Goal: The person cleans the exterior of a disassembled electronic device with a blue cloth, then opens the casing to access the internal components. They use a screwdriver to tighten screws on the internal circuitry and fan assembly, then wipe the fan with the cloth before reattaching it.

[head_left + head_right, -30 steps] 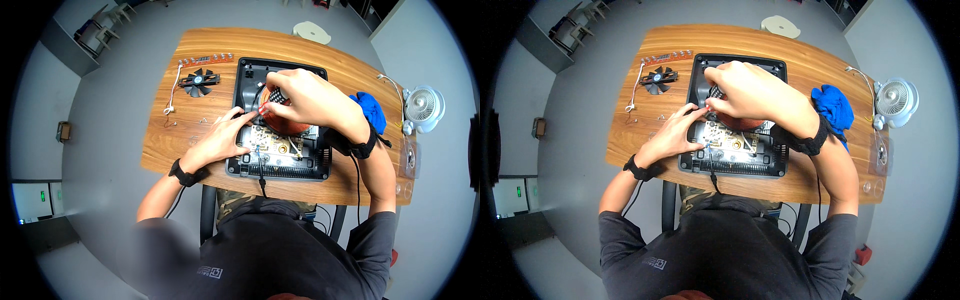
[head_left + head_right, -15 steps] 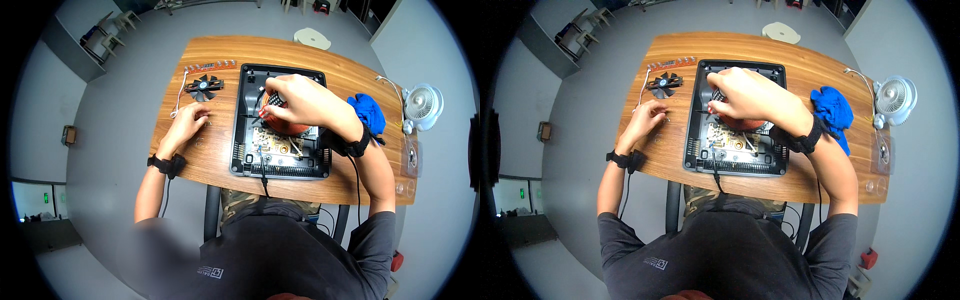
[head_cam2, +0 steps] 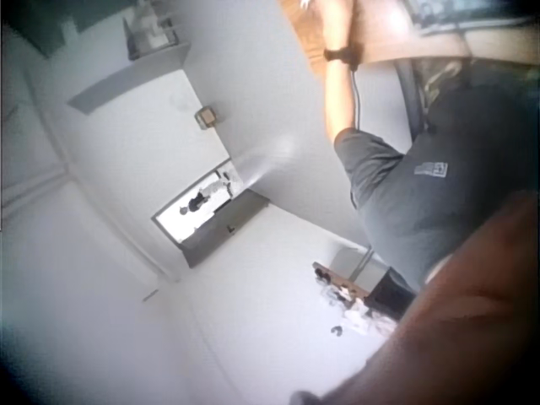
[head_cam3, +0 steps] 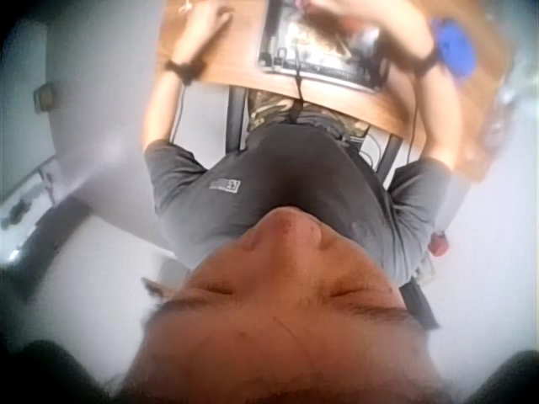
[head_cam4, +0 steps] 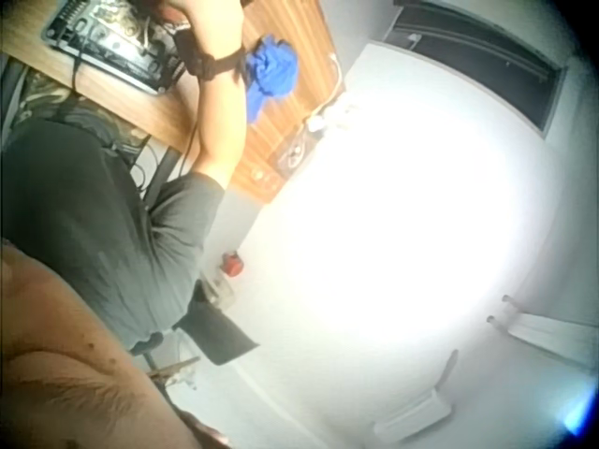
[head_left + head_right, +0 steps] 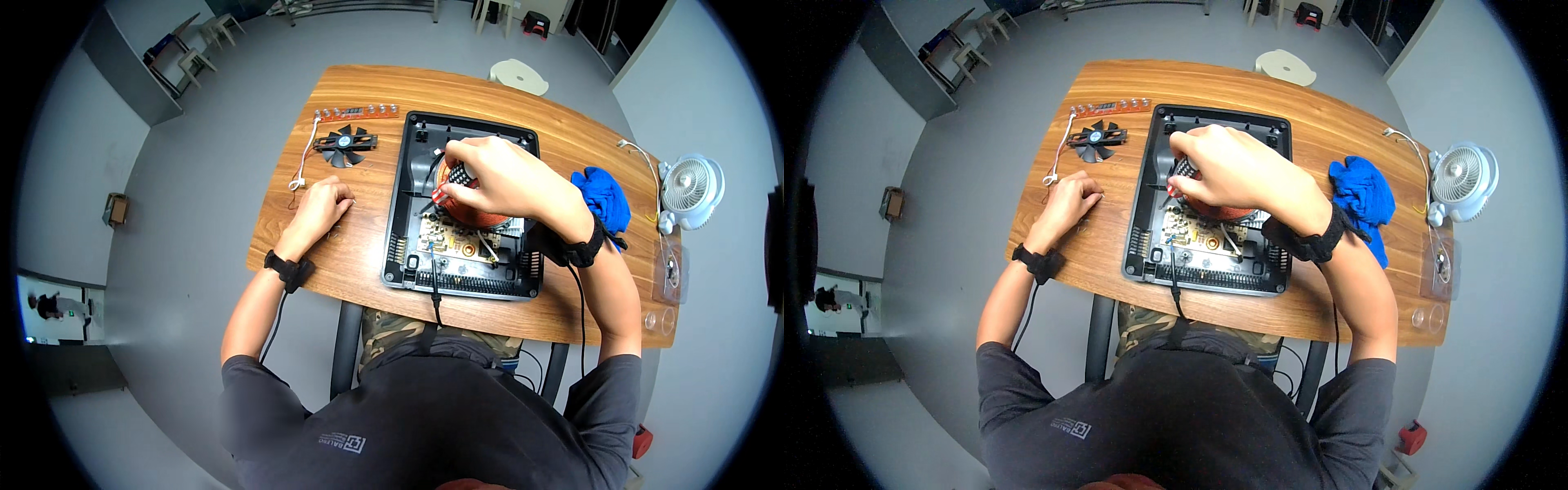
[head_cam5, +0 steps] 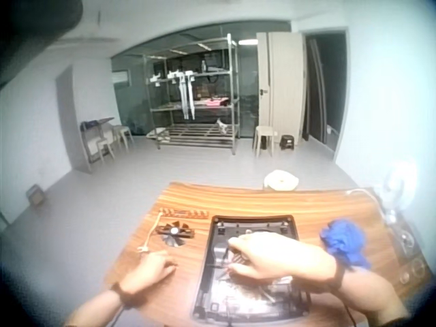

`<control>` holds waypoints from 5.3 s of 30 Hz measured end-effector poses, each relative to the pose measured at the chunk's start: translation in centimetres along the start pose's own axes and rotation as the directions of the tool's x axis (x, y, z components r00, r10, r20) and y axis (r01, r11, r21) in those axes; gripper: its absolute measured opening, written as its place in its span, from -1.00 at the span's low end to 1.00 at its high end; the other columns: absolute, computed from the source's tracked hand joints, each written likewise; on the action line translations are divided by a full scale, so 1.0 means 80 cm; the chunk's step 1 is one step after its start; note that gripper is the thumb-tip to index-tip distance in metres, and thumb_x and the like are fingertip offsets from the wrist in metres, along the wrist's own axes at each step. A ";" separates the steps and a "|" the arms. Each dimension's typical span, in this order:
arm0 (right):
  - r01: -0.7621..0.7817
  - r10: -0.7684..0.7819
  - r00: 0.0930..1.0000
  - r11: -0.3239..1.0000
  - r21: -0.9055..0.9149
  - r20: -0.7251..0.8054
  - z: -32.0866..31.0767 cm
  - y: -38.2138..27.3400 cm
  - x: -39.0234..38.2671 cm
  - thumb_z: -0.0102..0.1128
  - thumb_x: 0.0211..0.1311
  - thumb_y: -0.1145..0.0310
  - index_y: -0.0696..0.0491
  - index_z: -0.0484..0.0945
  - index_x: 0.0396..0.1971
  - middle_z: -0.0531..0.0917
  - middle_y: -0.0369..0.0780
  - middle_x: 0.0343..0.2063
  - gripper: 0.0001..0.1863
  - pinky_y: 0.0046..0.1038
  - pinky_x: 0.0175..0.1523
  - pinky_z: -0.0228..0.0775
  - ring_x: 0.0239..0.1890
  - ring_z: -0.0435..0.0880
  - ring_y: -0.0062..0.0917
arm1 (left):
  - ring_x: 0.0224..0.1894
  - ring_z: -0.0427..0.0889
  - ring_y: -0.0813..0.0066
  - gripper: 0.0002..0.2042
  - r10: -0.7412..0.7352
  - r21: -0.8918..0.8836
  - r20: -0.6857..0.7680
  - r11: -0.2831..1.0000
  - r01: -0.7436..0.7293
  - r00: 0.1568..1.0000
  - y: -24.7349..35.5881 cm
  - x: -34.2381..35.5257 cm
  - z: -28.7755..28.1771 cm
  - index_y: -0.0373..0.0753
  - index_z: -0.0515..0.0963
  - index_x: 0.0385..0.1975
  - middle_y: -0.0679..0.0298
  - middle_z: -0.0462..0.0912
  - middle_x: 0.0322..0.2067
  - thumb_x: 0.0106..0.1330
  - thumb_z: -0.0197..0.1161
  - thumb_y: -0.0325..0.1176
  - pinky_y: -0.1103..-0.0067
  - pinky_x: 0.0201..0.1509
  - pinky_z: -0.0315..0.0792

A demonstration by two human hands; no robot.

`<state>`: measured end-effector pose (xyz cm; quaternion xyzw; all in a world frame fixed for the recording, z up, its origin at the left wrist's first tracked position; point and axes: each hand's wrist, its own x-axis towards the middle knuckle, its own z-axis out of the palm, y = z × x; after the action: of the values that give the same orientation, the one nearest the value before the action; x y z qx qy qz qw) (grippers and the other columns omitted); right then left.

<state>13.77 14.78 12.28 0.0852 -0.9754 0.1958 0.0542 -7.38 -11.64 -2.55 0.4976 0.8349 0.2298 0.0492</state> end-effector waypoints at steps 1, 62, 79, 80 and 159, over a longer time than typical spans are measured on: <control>-0.003 0.003 1.000 1.000 0.005 0.002 0.000 0.000 -0.001 0.34 0.27 0.17 0.24 0.55 -0.26 0.69 0.05 -0.32 -0.62 -0.17 -0.06 0.57 -0.18 0.72 -0.03 | -0.23 0.70 0.10 -0.88 0.017 0.016 -0.012 1.000 -0.017 1.000 0.000 -0.001 0.001 -0.34 0.71 -0.29 0.08 0.68 -0.31 0.24 0.39 -0.46 0.32 -0.12 0.57; 0.039 0.036 0.952 0.971 0.237 -0.305 -0.020 0.025 -0.036 0.40 0.29 0.15 0.17 0.59 -0.17 0.71 -0.05 -0.36 -0.63 -0.30 -0.20 0.53 -0.30 0.73 -0.21 | -0.19 0.75 0.48 -0.78 -0.015 -0.859 0.402 0.340 0.383 0.915 0.091 0.034 -0.002 -0.44 0.57 -0.02 0.08 0.75 -0.18 0.53 0.19 -0.41 0.60 -0.05 0.65; 0.042 0.022 0.953 0.978 0.205 -0.302 -0.030 0.027 -0.045 0.42 0.25 0.17 0.16 0.58 -0.16 0.71 -0.04 -0.38 -0.62 -0.27 -0.19 0.54 -0.30 0.73 -0.17 | 0.14 0.62 0.40 -0.67 -0.039 -0.742 0.249 0.634 0.217 0.968 0.079 0.040 -0.002 -0.38 0.57 0.13 0.17 0.63 0.12 0.51 0.22 -0.31 0.46 0.29 0.47; 0.043 0.009 0.960 0.983 0.179 -0.280 -0.032 0.027 -0.043 0.42 0.25 0.17 0.16 0.57 -0.16 0.71 -0.03 -0.37 -0.62 -0.27 -0.18 0.55 -0.29 0.73 -0.15 | 0.12 0.62 0.40 -0.67 0.032 -0.695 0.172 0.712 0.098 0.985 0.076 0.036 0.004 -0.32 0.60 0.11 0.21 0.62 0.08 0.42 0.30 -0.33 0.47 0.28 0.45; -0.032 0.041 0.998 0.980 -0.197 0.040 0.009 -0.026 0.025 0.15 0.42 0.16 0.31 0.62 -0.34 0.71 0.03 -0.54 -0.57 -0.14 -0.26 0.64 -0.42 0.76 -0.03 | 0.52 -0.21 -0.25 -0.23 0.246 -0.125 0.234 0.967 -0.222 0.941 0.108 0.018 0.051 -0.20 0.58 0.05 0.08 0.22 0.35 -0.24 0.74 -0.07 -0.09 0.56 -0.16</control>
<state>12.17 12.34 12.64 0.0657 -0.9923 0.0979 0.0372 0.13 -5.64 -2.21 0.6151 0.7450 0.2104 0.1496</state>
